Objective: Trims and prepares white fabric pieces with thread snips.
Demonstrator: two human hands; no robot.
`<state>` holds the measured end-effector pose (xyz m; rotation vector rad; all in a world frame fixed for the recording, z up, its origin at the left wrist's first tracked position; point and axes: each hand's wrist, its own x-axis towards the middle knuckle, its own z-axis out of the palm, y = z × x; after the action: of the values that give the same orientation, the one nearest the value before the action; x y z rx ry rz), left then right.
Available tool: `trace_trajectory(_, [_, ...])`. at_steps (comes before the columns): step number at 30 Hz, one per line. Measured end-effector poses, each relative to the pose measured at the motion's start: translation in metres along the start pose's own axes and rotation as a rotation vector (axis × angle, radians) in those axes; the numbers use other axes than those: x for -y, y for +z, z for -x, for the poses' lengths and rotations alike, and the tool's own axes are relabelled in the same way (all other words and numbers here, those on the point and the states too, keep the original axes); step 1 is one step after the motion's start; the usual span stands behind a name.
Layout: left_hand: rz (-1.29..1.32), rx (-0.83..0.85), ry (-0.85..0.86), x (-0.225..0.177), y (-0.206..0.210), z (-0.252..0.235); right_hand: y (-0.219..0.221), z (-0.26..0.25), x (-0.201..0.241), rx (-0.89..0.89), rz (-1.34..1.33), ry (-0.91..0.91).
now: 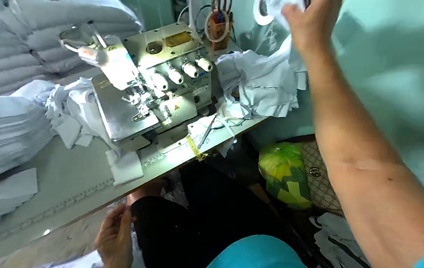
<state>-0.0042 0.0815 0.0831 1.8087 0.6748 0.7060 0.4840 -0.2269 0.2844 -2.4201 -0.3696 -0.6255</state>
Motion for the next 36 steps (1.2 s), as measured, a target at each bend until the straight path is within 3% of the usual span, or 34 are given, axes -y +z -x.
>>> trace_trajectory(4, [-0.073,0.025,0.014,-0.016,0.007,0.001,0.089,0.052,-0.012,0.389,0.115,0.025])
trace_trajectory(6, [-0.108,0.012,0.027,-0.018,0.01,-0.003,0.106,0.063,-0.017,0.513,0.204,0.008])
trace_trajectory(11, [-0.265,-0.071,0.044,-0.031,0.021,-0.031,0.077,0.069,-0.013,0.516,0.073,-0.089])
trace_trajectory(14, [-0.379,-0.068,0.03,-0.034,0.026,-0.066,0.059,0.105,-0.003,0.492,-0.131,-0.15])
trace_trajectory(18, [-0.399,-0.08,-0.08,-0.041,0.041,-0.132,0.046,0.172,0.04,0.736,-0.362,-0.152])
trace_trajectory(21, [-0.526,-0.076,-0.137,-0.034,0.055,-0.151,0.068,0.215,0.057,0.91,-0.522,-0.185])
trace_trajectory(25, [-0.654,-0.035,-0.213,-0.033,0.053,-0.144,0.094,0.255,0.077,1.069,-0.602,-0.196])
trace_trajectory(27, [-0.551,-0.043,-0.117,-0.038,0.04,-0.13,0.095,0.261,0.085,1.133,-0.634,-0.236])
trace_trajectory(31, [-0.239,0.039,0.161,-0.09,-0.008,-0.067,0.079,0.247,0.104,1.124,-0.767,-0.277])
trace_trajectory(33, [-0.128,0.128,0.133,-0.089,-0.021,-0.046,0.077,0.243,0.113,1.137,-0.768,-0.303])
trace_trajectory(36, [-0.134,0.158,0.029,-0.058,-0.026,-0.028,0.081,0.252,0.128,1.178,-0.761,-0.36])
